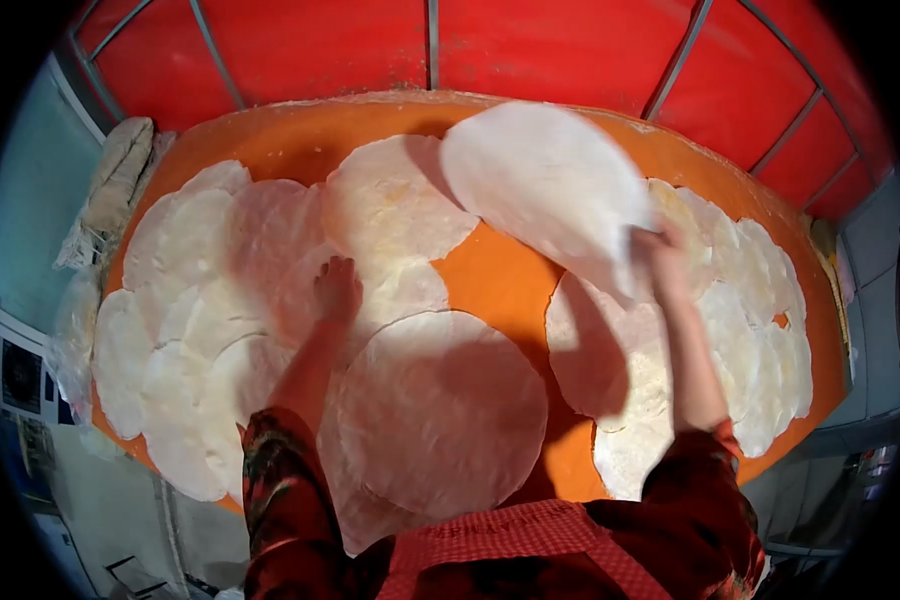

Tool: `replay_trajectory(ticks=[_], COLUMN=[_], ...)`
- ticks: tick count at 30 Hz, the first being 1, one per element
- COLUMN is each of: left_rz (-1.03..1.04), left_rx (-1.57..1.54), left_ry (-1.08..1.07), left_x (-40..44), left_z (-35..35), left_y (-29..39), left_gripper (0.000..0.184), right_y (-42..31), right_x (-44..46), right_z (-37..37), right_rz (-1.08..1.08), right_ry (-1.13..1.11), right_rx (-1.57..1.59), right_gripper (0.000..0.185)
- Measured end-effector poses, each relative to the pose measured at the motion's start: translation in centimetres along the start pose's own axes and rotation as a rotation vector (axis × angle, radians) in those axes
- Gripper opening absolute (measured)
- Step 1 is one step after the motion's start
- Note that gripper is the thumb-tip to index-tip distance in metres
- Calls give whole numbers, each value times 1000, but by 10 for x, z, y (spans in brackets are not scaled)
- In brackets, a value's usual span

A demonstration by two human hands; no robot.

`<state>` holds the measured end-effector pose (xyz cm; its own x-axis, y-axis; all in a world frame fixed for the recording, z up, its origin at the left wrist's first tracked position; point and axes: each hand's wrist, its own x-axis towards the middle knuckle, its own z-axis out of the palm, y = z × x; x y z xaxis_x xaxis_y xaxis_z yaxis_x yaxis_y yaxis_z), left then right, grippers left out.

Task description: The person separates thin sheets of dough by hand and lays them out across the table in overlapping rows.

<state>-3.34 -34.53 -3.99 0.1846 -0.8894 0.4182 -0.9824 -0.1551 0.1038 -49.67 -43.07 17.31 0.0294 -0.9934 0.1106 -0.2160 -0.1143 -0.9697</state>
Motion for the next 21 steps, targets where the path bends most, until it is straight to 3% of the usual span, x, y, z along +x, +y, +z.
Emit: replay_trajectory(ticks=[4, 8, 11, 14, 17, 20, 21], left_rz=[-32, 189, 313, 280, 343, 373, 411], left_rx=[311, 431, 406, 333, 250, -58, -37], left_ry=[28, 131, 53, -7, 222, 455, 302], left_x=[28, 50, 57, 79, 111, 147, 144], left_z=[40, 67, 53, 32, 19, 24, 9], left_y=[-13, -18, -20, -20, -14, 27, 57], left_gripper=[34, 34, 27, 18, 11, 12, 12], right_y=[-24, 10, 28, 71, 82, 85, 89], right_x=[-45, -104, -145, -167, -174, -174, -174], right_z=[-146, -239, -235, -247, -239, -236, -238], right_rz=[-45, 24, 118, 120, 127, 123, 122], right_ry=[108, 140, 225, 202, 307, 296, 284], right_rx=[276, 261, 315, 367, 384, 399, 404], right_gripper=[37, 35, 33, 34, 34, 36, 36])
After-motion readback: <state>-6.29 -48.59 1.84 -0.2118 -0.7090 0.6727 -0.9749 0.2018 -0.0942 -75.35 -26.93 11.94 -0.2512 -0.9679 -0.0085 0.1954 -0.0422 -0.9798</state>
